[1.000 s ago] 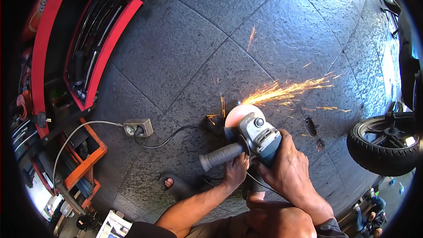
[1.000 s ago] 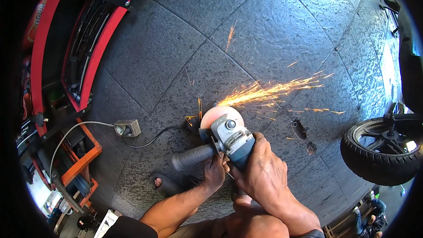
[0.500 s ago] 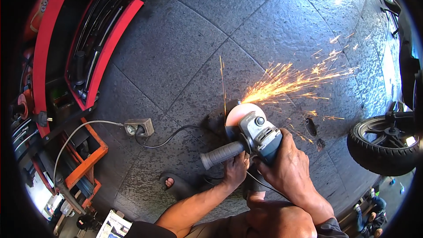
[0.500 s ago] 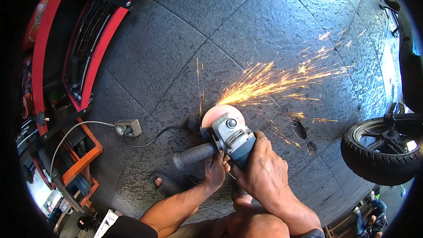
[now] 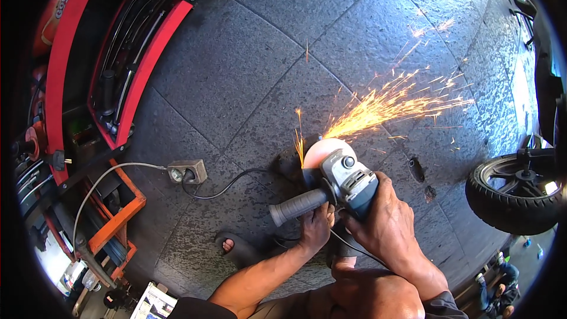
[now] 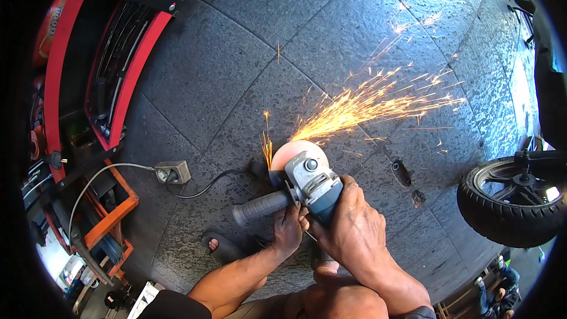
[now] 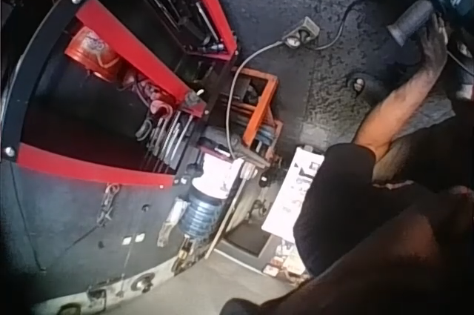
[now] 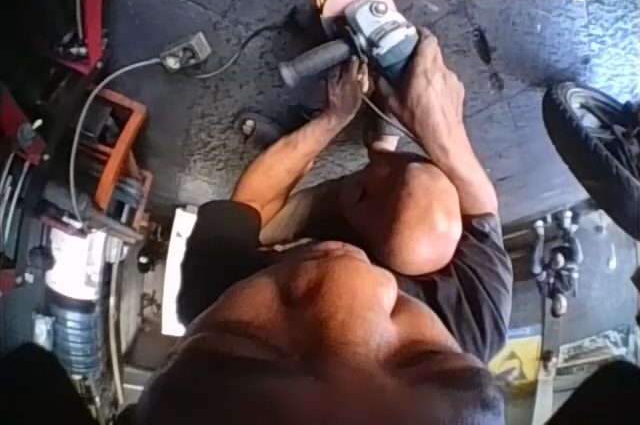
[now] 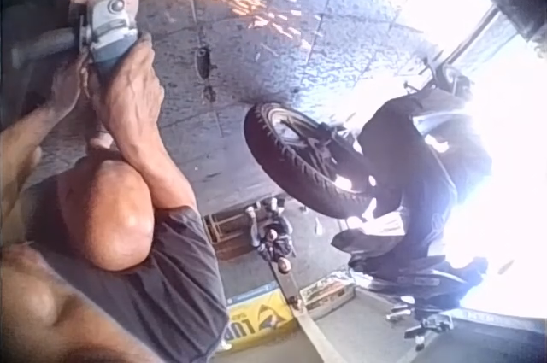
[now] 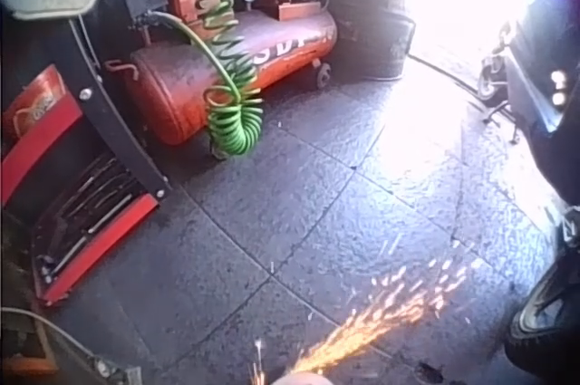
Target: Grinding metal parts with an angle grinder, organizing components into a container, and rinsing them in a bucket.
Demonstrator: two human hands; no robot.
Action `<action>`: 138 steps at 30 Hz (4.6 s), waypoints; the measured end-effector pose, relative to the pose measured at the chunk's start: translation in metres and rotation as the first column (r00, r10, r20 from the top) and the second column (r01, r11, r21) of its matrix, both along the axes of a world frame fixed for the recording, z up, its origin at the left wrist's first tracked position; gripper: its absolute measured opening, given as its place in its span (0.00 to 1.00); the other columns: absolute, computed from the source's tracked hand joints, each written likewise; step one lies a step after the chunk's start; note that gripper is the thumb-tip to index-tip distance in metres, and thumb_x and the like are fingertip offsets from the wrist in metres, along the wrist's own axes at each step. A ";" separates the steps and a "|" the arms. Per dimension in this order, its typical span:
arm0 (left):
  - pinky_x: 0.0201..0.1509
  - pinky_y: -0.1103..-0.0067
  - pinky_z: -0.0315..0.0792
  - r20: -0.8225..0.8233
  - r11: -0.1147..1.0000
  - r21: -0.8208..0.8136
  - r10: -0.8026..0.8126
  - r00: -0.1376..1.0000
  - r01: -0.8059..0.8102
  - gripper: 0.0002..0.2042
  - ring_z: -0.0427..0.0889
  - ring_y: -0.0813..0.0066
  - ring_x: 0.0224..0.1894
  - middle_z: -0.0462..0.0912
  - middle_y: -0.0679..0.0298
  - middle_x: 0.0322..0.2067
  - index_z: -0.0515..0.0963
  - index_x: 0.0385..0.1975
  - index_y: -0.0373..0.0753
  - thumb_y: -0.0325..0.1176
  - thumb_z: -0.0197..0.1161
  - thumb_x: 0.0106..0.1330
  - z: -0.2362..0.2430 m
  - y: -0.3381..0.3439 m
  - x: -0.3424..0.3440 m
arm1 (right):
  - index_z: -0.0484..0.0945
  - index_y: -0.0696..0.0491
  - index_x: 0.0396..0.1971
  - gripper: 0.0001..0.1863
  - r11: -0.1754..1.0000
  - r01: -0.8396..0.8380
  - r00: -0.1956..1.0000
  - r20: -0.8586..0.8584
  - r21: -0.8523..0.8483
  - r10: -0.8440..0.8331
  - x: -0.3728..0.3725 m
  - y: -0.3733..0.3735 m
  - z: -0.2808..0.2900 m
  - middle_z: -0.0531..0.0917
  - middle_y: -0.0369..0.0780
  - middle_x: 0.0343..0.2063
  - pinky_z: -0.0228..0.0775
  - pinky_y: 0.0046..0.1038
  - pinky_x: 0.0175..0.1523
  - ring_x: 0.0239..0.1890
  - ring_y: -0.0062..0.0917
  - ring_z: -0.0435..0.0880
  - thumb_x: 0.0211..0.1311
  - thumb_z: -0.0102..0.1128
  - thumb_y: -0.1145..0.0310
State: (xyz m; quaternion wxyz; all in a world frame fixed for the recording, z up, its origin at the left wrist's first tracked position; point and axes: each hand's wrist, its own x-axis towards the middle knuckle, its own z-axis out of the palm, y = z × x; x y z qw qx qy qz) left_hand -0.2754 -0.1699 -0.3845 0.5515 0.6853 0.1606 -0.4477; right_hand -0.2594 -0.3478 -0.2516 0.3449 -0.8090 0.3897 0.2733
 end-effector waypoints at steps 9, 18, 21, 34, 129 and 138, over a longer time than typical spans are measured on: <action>0.23 0.84 0.59 -0.239 0.966 -0.151 0.172 0.956 -0.212 0.15 0.62 0.86 0.20 0.66 0.72 0.21 0.68 0.30 0.42 0.42 0.47 0.81 0.000 0.002 -0.001 | 0.62 0.64 0.61 0.46 1.000 0.003 0.998 0.059 -0.011 -0.002 -0.011 -0.002 0.006 0.83 0.59 0.43 0.78 0.48 0.48 0.44 0.57 0.84 0.46 0.78 0.60; 0.26 0.86 0.58 0.058 0.963 -0.263 0.072 0.996 -0.055 0.13 0.62 0.89 0.23 0.67 0.77 0.24 0.75 0.49 0.41 0.42 0.49 0.81 0.020 0.008 0.033 | 0.65 0.61 0.58 0.40 0.891 0.434 0.892 0.202 -0.134 -0.404 -0.052 -0.021 0.005 0.84 0.55 0.40 0.74 0.41 0.53 0.46 0.51 0.85 0.45 0.75 0.67; 0.27 0.85 0.59 0.220 0.939 -0.330 -0.024 0.975 0.098 0.11 0.62 0.89 0.25 0.66 0.77 0.24 0.75 0.52 0.40 0.38 0.51 0.81 0.031 0.020 0.069 | 0.66 0.60 0.57 0.37 0.871 0.469 0.864 0.282 -0.150 -0.417 -0.065 -0.026 0.001 0.85 0.52 0.40 0.74 0.39 0.53 0.45 0.46 0.86 0.45 0.74 0.69; 0.37 0.74 0.72 0.821 0.897 0.028 -0.272 0.502 0.441 0.06 0.75 0.69 0.30 0.75 0.63 0.27 0.78 0.46 0.38 0.31 0.58 0.75 0.046 0.042 0.151 | 0.67 0.61 0.57 0.40 0.851 0.524 0.815 0.312 -0.033 -0.489 -0.090 -0.008 0.009 0.84 0.54 0.42 0.72 0.41 0.56 0.47 0.49 0.84 0.41 0.75 0.71; 0.37 0.73 0.78 0.330 0.929 -0.119 -0.295 0.897 0.350 0.24 0.85 0.71 0.29 0.82 0.60 0.26 0.70 0.39 0.32 0.47 0.73 0.64 0.090 0.027 -0.014 | 0.64 0.60 0.64 0.36 0.577 0.023 0.117 0.571 0.817 -0.813 -0.063 0.015 -0.050 0.80 0.48 0.48 0.80 0.34 0.45 0.42 0.32 0.83 0.67 0.61 0.50; 0.49 0.72 0.70 0.610 0.978 -0.066 -0.119 0.783 0.200 0.38 0.72 0.68 0.44 0.69 0.57 0.39 0.66 0.47 0.33 0.57 0.80 0.52 0.128 0.039 0.025 | 0.73 0.61 0.57 0.40 0.341 0.052 0.350 0.303 0.939 -0.887 -0.011 0.064 -0.052 0.84 0.46 0.46 0.80 0.31 0.45 0.42 0.31 0.84 0.67 0.50 0.35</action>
